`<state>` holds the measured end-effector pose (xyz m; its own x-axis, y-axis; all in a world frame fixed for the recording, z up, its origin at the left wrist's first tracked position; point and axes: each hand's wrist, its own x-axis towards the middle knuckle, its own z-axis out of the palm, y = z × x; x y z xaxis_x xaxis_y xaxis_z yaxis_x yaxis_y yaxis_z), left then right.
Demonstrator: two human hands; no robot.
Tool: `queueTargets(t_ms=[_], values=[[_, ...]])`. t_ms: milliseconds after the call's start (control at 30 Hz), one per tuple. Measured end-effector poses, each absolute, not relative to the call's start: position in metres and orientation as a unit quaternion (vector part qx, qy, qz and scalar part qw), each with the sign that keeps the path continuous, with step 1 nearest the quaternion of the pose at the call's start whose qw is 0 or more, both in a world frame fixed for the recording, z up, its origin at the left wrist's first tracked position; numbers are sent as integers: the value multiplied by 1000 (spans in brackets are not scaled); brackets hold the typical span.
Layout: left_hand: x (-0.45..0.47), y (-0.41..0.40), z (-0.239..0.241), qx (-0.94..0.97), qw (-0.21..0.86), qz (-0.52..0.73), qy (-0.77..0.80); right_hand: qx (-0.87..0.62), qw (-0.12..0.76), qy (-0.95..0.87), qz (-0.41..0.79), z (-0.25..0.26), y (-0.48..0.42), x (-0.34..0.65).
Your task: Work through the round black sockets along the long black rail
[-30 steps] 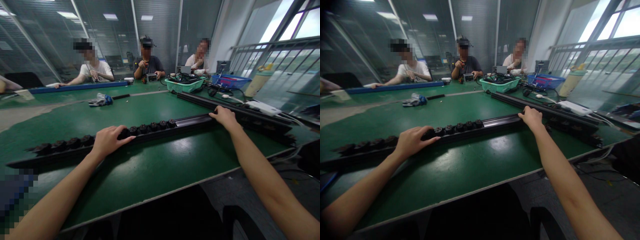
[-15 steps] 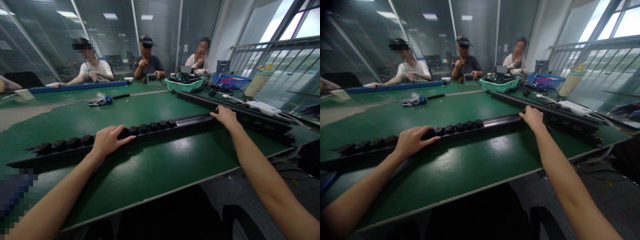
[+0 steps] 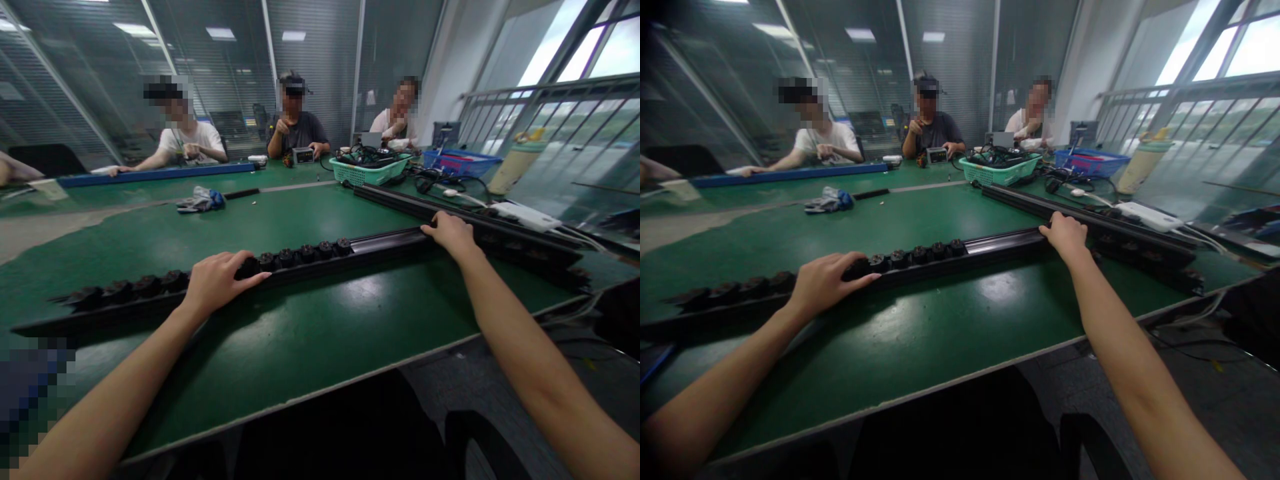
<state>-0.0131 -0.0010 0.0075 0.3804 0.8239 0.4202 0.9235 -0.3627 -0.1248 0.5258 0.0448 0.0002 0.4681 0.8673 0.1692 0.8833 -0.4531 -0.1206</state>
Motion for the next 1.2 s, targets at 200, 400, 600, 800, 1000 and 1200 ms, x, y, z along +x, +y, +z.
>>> queueTargets(t_ms=[200,400,600,800,1000,1200], values=[[-13,-2,9,-813,168,-144,-538,-852,103,-511,-50,-4,48,531],[-12,-2,10,-812,159,-146,-543,-854,107,-507,-52,-6,51,537],[-12,-2,9,-814,157,-155,-538,-857,107,-502,-55,-8,53,540],[-12,-2,9,-815,169,-151,-534,-859,99,-498,-64,-8,52,539],[-12,-2,8,-812,178,-149,-535,-864,97,-489,-76,-9,51,539],[-13,-1,8,-813,183,-148,-533,-864,102,-487,-70,-9,52,540]])
